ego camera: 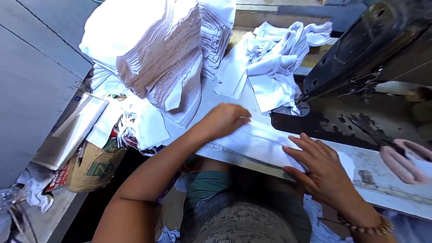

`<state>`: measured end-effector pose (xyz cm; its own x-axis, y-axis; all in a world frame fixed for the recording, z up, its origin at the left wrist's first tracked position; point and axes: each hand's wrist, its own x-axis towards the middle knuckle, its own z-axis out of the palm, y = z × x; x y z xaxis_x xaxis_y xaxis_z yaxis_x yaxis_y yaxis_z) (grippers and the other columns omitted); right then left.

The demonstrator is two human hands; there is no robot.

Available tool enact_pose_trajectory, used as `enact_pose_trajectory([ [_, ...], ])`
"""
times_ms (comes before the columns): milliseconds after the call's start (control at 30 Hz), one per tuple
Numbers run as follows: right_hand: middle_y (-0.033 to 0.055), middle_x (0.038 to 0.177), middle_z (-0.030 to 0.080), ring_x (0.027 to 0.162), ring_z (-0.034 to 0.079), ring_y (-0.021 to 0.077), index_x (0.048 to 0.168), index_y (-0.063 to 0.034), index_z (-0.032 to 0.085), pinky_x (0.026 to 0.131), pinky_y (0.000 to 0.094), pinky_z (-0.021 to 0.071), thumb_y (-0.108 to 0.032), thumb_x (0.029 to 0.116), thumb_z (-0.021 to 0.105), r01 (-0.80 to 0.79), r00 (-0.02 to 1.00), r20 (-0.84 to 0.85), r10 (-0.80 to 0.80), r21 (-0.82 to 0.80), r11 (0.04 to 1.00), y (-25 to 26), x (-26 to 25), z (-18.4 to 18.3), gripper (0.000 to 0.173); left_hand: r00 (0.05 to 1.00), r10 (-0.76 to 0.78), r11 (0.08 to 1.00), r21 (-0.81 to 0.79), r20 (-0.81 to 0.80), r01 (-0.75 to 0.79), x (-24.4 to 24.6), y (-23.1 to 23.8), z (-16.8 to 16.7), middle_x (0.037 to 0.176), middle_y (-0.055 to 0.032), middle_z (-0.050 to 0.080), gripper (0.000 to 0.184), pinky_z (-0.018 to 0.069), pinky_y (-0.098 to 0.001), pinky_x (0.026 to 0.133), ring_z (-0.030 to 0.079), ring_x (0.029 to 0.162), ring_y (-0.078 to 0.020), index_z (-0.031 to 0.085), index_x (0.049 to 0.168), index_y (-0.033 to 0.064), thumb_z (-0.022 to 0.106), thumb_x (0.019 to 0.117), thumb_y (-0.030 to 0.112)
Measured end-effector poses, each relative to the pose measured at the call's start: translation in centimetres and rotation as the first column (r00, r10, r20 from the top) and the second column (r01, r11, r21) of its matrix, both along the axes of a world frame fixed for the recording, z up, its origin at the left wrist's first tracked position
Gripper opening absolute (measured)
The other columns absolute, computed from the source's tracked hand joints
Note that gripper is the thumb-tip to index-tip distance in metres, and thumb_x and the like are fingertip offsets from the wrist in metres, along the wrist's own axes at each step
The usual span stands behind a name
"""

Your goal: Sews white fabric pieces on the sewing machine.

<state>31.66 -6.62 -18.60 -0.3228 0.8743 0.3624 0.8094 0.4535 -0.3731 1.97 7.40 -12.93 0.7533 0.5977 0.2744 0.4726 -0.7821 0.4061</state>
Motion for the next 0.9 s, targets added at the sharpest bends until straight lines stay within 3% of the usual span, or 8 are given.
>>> enact_pose_trajectory([
  [67,0.0179,0.136,0.065,0.137,0.051,0.0435,0.12,-0.0172,0.076,0.112,0.0667,0.0337,-0.066,0.0977,0.049,0.005,0.999,-0.047,-0.003,0.037,0.999,-0.1,0.0,-0.2,0.06,0.985,0.168,0.983,0.084,-0.041,-0.164,-0.1,2.4,0.7,0.114,-0.0171,0.073,0.019,0.0554,-0.05,0.096,0.07,0.109,-0.0332,0.075,0.108,0.0002,0.059,0.099,0.005],
  [167,0.0227,0.132,0.066,0.134,0.051,0.0467,0.115,-0.0141,0.077,0.109,0.0642,0.0374,-0.066,0.0958,0.053,0.021,0.997,-0.077,-0.014,0.085,0.996,-0.4,0.0,-0.4,0.06,0.874,0.437,0.9,0.086,-0.215,-0.428,0.7,5.7,0.8,0.111,-0.0237,0.069,0.021,0.0537,-0.0554,0.093,0.067,0.109,-0.0407,0.071,0.106,-0.004,0.061,0.101,0.014],
  [333,0.0227,0.133,0.065,0.135,0.051,0.0467,0.113,-0.0131,0.077,0.108,0.0626,0.0393,-0.064,0.0943,0.058,0.047,0.994,-0.101,-0.035,0.119,0.992,-0.6,0.2,-0.7,0.057,0.777,0.532,0.838,0.079,-0.336,-0.54,2.3,7.4,1.5,0.107,-0.0245,0.068,0.021,0.0531,-0.0561,0.091,0.067,0.106,-0.0411,0.07,0.102,-0.0062,0.058,0.0998,0.011],
  [500,0.0231,0.132,0.065,0.136,0.05,0.0452,0.109,-0.011,0.077,0.11,0.0605,0.0371,-0.058,0.095,0.061,0.108,0.985,-0.156,-0.076,0.208,0.972,-0.7,0.1,-0.6,0.052,0.775,0.608,0.793,-0.075,0.171,-0.605,0.7,5.9,5.0,0.095,-0.0235,0.071,0.024,0.0559,-0.0542,0.084,0.071,0.089,-0.0354,0.07,0.104,-0.0084,0.055,0.0984,0.01],
  [633,0.019,0.125,0.07,0.133,0.055,0.0376,0.103,-0.01,0.077,0.112,0.0523,0.0391,-0.039,0.0995,0.064,0.183,0.956,-0.277,-0.095,0.31,0.933,-0.9,-0.7,0.2,0.032,0.599,0.437,0.881,-0.185,0.67,-0.435,0.8,2.6,8.9,0.081,-0.0009,0.065,0.015,0.0535,-0.0247,0.066,0.061,0.068,-0.0039,0.066,0.101,-0.0023,0.055,0.0982,0.007],
  [733,0.012,0.125,0.071,0.132,0.057,0.0261,0.105,-0.0116,0.075,0.113,0.0445,0.0427,-0.032,0.1012,0.064,0.136,0.913,-0.408,0.015,0.338,0.931,-0.7,-3.1,2.3,0.023,0.473,0.266,0.956,-0.167,0.84,-0.242,0.5,-1.1,11.3,0.085,0.0111,0.065,0.012,0.0553,-0.0193,0.068,0.062,0.073,0.0019,0.064,0.103,0.0098,0.053,0.1017,0.007],
  [833,0.0121,0.127,0.069,0.129,0.06,0.02,0.115,-0.0054,0.071,0.111,0.0362,0.0485,-0.022,0.1015,0.063,0.06,0.795,-0.572,0.204,0.409,0.911,-1.1,-6.2,6.1,0.023,0.588,0.032,0.995,-0.083,0.808,0.059,0.3,-6.8,12.5,0.084,0.0146,0.067,0.008,0.0531,-0.0137,0.063,0.062,0.07,0.0037,0.07,0.096,0.0227,0.063,0.0993,0.026],
  [900,0.0162,0.121,0.069,0.123,0.063,0.0194,0.114,0.0019,0.067,0.107,0.0322,0.051,-0.013,0.1012,0.061,0.008,0.677,-0.644,0.356,0.491,0.871,-1.7,-8.1,8.9,0.021,0.711,-0.15,0.967,-0.048,0.686,0.251,0.5,-9.7,12.0,0.096,0.0166,0.072,0.013,0.0544,-0.0142,0.079,0.066,0.089,0.0052,0.073,0.096,0.0233,0.067,0.0989,0.035],
])
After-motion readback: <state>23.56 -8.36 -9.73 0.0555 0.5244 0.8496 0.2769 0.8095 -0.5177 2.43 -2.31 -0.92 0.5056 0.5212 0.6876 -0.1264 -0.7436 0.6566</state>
